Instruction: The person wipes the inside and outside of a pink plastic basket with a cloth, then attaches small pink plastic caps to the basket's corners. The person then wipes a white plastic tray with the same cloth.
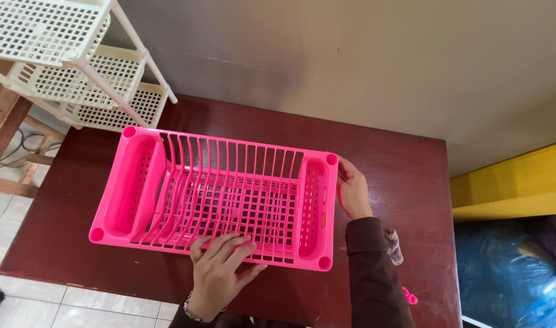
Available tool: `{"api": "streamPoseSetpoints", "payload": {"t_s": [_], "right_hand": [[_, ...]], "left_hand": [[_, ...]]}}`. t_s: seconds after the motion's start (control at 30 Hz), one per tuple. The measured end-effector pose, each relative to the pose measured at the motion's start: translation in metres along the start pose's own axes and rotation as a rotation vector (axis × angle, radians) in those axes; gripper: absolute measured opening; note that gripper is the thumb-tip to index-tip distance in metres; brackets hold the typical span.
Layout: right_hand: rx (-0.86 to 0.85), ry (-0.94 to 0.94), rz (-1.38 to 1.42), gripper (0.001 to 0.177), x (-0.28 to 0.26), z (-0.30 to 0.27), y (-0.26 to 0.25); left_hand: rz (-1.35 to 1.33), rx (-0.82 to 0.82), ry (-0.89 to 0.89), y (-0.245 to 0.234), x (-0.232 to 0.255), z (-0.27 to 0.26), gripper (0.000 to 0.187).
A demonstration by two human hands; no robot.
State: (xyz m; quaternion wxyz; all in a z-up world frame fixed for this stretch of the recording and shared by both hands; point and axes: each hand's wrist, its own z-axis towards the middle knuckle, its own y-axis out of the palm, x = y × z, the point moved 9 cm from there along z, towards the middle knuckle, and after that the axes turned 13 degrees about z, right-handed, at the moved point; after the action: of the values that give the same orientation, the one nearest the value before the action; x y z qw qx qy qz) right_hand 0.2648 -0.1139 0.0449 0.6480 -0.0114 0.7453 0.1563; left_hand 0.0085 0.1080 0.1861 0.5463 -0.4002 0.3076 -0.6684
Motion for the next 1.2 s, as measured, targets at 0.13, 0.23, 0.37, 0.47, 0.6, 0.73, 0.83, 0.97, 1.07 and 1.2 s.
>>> {"api": "streamPoseSetpoints", "payload": {"t_s": [0.13, 0.23, 0.37, 0.47, 0.6, 0.73, 0.83, 0.97, 1.07, 1.2], "right_hand": [[-0.086, -0.110, -0.106, 0.042, -0.004, 0.001, 0.008], [-0.092, -0.117, -0.199, 0.043, -0.003, 0.000, 0.010], [-0.087, -0.005, -0.090, 0.040, -0.005, -0.002, 0.009], [-0.060, 0.174, 0.303, 0.047, -0.003, -0.004, 0.007], [-0.043, 0.152, 0.462, 0.050, -0.006, -0.006, 0.020], [0.094, 0.192, 0.257, 0.036, 0.014, 0.003, 0.017], [0.102, 0.073, 0.309, 0.024, 0.011, 0.011, 0.014], [0.148, 0.129, 0.400, 0.020, 0.017, 0.007, 0.008], [0.156, 0.115, 0.274, 0.023, 0.007, 0.004, 0.006], [0.180, 0.065, 0.117, 0.034, -0.005, -0.003, 0.005]], "left_hand": [[0.017, 0.022, 0.002, -0.002, 0.001, 0.002, 0.036], [0.022, 0.015, -0.005, 0.000, 0.001, 0.002, 0.037], [0.019, -0.002, -0.017, 0.002, 0.000, 0.000, 0.037], [0.013, -0.007, -0.017, 0.004, 0.000, -0.001, 0.038], [0.021, -0.015, -0.029, 0.004, -0.001, -0.001, 0.037], [0.015, -0.032, -0.023, 0.007, -0.001, -0.003, 0.037], [-0.003, -0.051, -0.023, 0.010, -0.001, -0.004, 0.037], [-0.031, -0.085, -0.029, 0.011, -0.003, -0.003, 0.040], [-0.089, -0.096, 0.001, 0.001, -0.002, 0.002, 0.050], [-0.385, -0.150, -0.052, -0.027, -0.029, 0.000, 0.052]]}}
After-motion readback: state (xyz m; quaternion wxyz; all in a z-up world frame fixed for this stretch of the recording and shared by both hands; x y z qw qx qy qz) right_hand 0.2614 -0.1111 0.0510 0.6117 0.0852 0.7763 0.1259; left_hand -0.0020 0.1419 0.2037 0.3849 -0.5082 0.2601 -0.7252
